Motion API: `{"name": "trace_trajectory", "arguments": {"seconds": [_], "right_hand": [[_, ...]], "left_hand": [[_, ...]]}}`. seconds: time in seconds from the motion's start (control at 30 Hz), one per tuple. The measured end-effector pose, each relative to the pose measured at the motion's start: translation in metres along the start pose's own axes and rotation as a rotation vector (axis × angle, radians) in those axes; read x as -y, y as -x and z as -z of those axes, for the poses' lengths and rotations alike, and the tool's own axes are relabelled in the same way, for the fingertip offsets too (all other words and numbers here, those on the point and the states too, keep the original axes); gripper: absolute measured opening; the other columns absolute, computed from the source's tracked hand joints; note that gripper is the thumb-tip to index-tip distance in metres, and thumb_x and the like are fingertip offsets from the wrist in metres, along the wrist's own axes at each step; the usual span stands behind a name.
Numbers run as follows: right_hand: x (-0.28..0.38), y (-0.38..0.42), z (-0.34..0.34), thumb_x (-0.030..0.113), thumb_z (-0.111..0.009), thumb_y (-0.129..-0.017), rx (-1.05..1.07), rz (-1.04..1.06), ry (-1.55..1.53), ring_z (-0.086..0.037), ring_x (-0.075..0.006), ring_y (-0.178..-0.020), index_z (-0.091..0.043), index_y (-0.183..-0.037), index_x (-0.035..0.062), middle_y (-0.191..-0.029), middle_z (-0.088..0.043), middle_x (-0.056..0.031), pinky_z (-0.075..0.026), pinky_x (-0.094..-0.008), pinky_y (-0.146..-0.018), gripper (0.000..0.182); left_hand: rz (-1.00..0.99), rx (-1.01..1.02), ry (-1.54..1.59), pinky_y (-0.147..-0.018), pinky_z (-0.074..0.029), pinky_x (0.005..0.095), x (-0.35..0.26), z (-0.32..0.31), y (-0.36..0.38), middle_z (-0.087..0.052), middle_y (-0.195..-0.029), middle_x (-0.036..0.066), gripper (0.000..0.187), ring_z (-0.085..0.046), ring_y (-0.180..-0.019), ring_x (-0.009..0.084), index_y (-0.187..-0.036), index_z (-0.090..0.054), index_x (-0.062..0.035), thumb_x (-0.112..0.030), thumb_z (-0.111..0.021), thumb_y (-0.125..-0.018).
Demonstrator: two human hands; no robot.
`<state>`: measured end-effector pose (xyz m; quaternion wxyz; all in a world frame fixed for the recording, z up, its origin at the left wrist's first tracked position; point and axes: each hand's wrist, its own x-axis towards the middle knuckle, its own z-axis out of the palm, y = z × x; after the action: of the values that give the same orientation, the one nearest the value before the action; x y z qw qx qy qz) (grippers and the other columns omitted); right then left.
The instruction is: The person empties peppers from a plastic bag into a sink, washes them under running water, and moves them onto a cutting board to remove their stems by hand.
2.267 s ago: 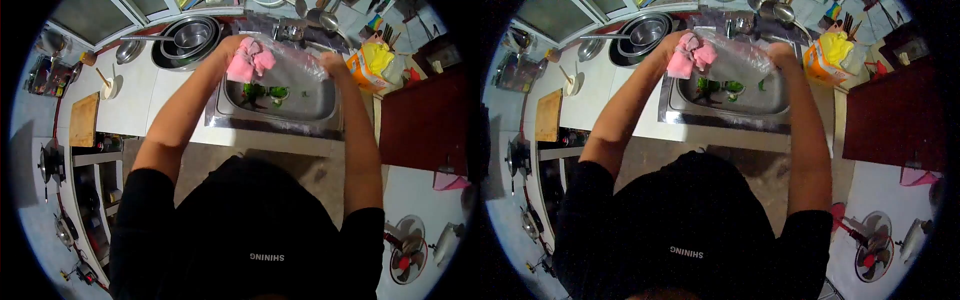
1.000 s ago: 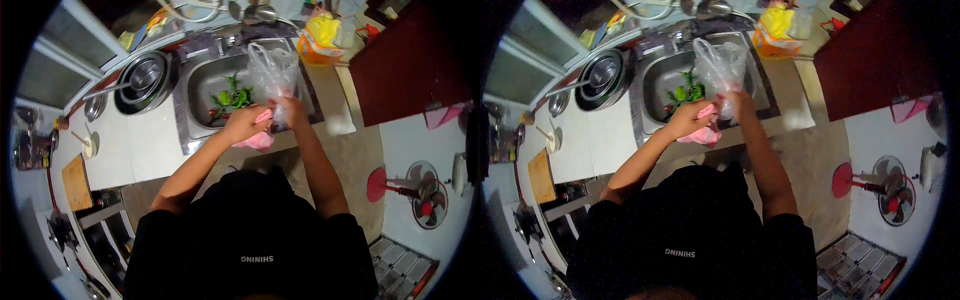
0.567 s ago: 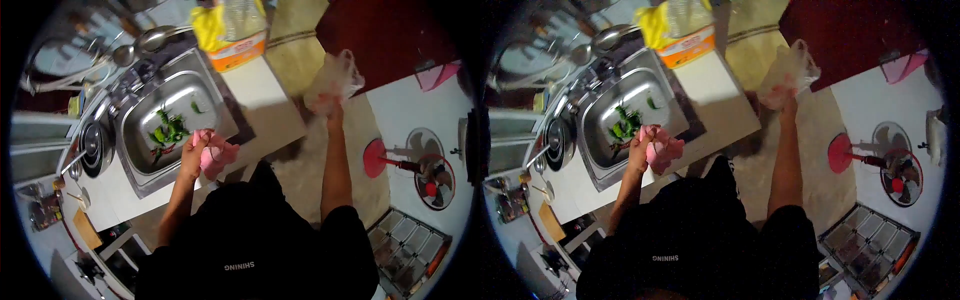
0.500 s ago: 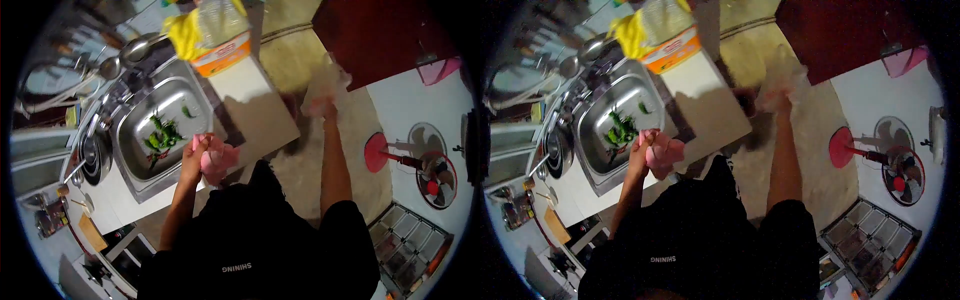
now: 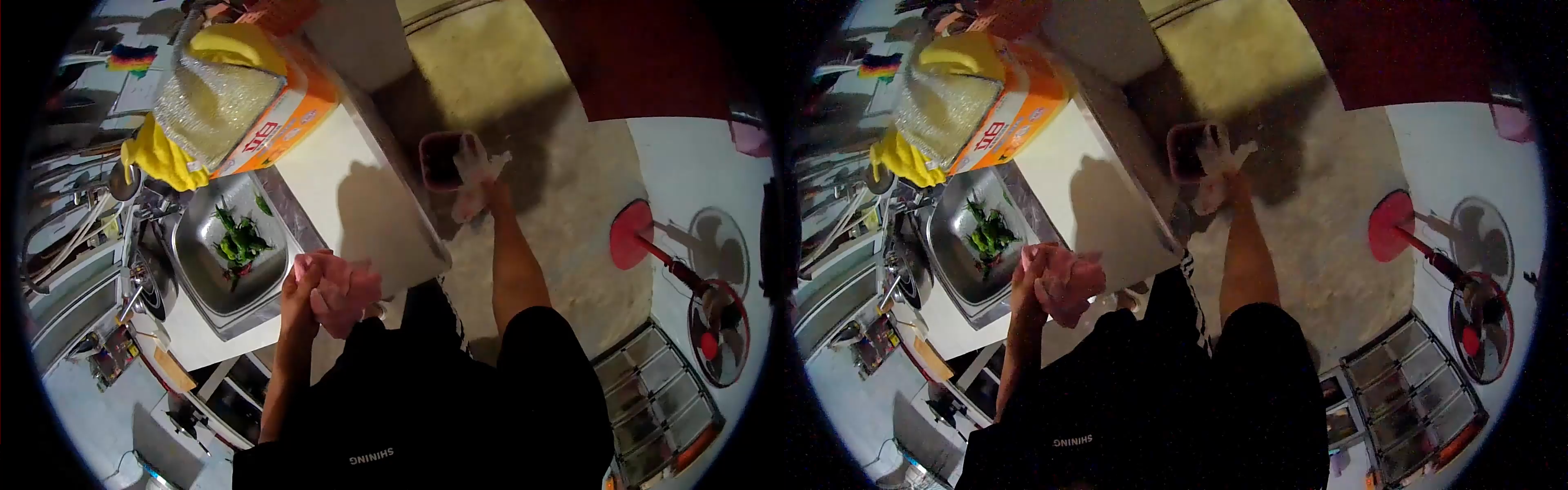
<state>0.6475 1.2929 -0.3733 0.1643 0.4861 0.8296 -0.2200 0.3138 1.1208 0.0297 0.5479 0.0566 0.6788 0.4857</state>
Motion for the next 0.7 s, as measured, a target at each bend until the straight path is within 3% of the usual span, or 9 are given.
{"name": "trace_trajectory", "arguments": {"seconds": [0.03, 0.13, 0.23, 0.33, 0.5, 0.57, 0.6, 0.67, 0.7], "right_hand": [[0.004, -0.001, 0.006, 0.029, -0.064, -0.071, 0.032, 0.046, -0.022, -0.061, -0.0325, -0.079, -0.056, -0.109, 0.0154, -0.092, -0.060, -0.0173, -0.049, -0.0418, -0.066, 0.041], [-0.021, -0.053, -0.118, 0.025, -0.066, -0.068, -0.034, -0.619, -1.050, -0.060, -0.0336, -0.085, -0.052, -0.114, 0.0143, -0.096, -0.060, -0.0186, -0.049, -0.0436, -0.069, 0.049], [0.016, -0.020, -0.013, 0.027, -0.066, -0.068, 0.106, -0.106, -0.162, -0.059, -0.0338, -0.087, -0.047, -0.118, 0.0117, -0.098, -0.060, -0.0174, -0.047, -0.0438, -0.073, 0.056], [0.014, -0.040, -0.033, 0.030, -0.068, -0.067, -0.027, -0.155, -0.281, -0.058, -0.0350, -0.086, -0.043, -0.121, 0.0120, -0.097, -0.060, -0.0153, -0.046, -0.0438, -0.075, 0.062], [-0.005, -0.063, -0.052, 0.028, -0.068, -0.070, -0.196, 0.128, 0.020, -0.059, -0.0281, -0.081, -0.056, -0.104, 0.0101, -0.093, -0.061, -0.0112, -0.047, -0.0418, -0.073, 0.040], [0.005, -0.060, -0.033, 0.028, -0.065, -0.073, -0.136, 0.173, -0.475, -0.060, -0.0223, -0.079, -0.059, -0.095, 0.0088, -0.090, -0.061, -0.0092, -0.048, -0.0390, -0.069, 0.030], [0.008, -0.050, -0.018, 0.028, -0.063, -0.076, -0.075, 0.130, -1.007, -0.059, -0.0193, -0.077, -0.061, -0.091, 0.0082, -0.089, -0.061, -0.0081, -0.048, -0.0372, -0.066, 0.025], [0.019, -0.029, 0.034, 0.029, -0.059, -0.080, -0.025, 0.118, -1.328, -0.059, -0.0151, -0.075, -0.062, -0.088, 0.0071, -0.086, -0.061, -0.0064, -0.048, -0.0342, -0.063, 0.023], [0.026, -0.019, 0.061, 0.029, -0.058, -0.081, -0.058, 0.164, -1.121, -0.058, -0.0139, -0.074, -0.062, -0.088, 0.0067, -0.086, -0.061, -0.0057, -0.048, -0.0329, -0.062, 0.024]], "left_hand": [[0.011, -0.010, -0.004, -0.078, -0.046, 0.0274, 0.000, -0.003, -0.001, -0.058, -0.096, 0.008, 0.028, -0.056, -0.088, 0.0154, -0.107, -0.053, 0.0001, -0.020, -0.053, -0.087], [0.047, -0.025, 0.008, -0.078, -0.046, 0.0274, 0.001, -0.011, -0.005, -0.057, -0.097, 0.008, 0.030, -0.056, -0.089, 0.0155, -0.108, -0.053, 0.0002, -0.021, -0.053, -0.087], [0.087, -0.028, 0.053, -0.078, -0.046, 0.0274, 0.001, -0.017, -0.008, -0.057, -0.098, 0.008, 0.030, -0.055, -0.089, 0.0159, -0.109, -0.052, 0.0004, -0.020, -0.052, -0.087], [0.100, -0.036, 0.089, -0.078, -0.046, 0.0275, 0.005, -0.018, -0.007, -0.057, -0.098, 0.008, 0.030, -0.055, -0.089, 0.0166, -0.110, -0.051, 0.0006, -0.020, -0.051, -0.088], [0.147, -0.084, 0.197, -0.075, -0.048, 0.0292, 0.007, -0.024, -0.008, -0.056, -0.099, 0.010, 0.033, -0.057, -0.089, 0.0193, -0.113, -0.048, -0.0011, -0.025, -0.049, -0.090], [0.153, -0.024, 0.290, -0.077, -0.048, 0.0306, 0.001, -0.028, -0.003, -0.056, -0.100, 0.010, 0.034, -0.056, -0.090, 0.0196, -0.112, -0.047, -0.0017, -0.027, -0.049, -0.090], [0.155, -0.013, 0.319, -0.078, -0.048, 0.0310, -0.001, -0.027, -0.002, -0.056, -0.101, 0.010, 0.034, -0.056, -0.090, 0.0196, -0.112, -0.047, -0.0020, -0.027, -0.049, -0.090], [0.125, 0.018, 0.378, -0.082, -0.046, 0.0320, -0.001, -0.025, 0.002, -0.055, -0.102, 0.009, 0.033, -0.056, -0.093, 0.0205, -0.111, -0.047, -0.0033, -0.028, -0.049, -0.089], [0.106, 0.020, 0.404, -0.081, -0.047, 0.0315, 0.000, -0.025, 0.004, -0.057, -0.101, 0.010, 0.034, -0.057, -0.091, 0.0200, -0.111, -0.048, -0.0022, -0.028, -0.049, -0.089]]}}
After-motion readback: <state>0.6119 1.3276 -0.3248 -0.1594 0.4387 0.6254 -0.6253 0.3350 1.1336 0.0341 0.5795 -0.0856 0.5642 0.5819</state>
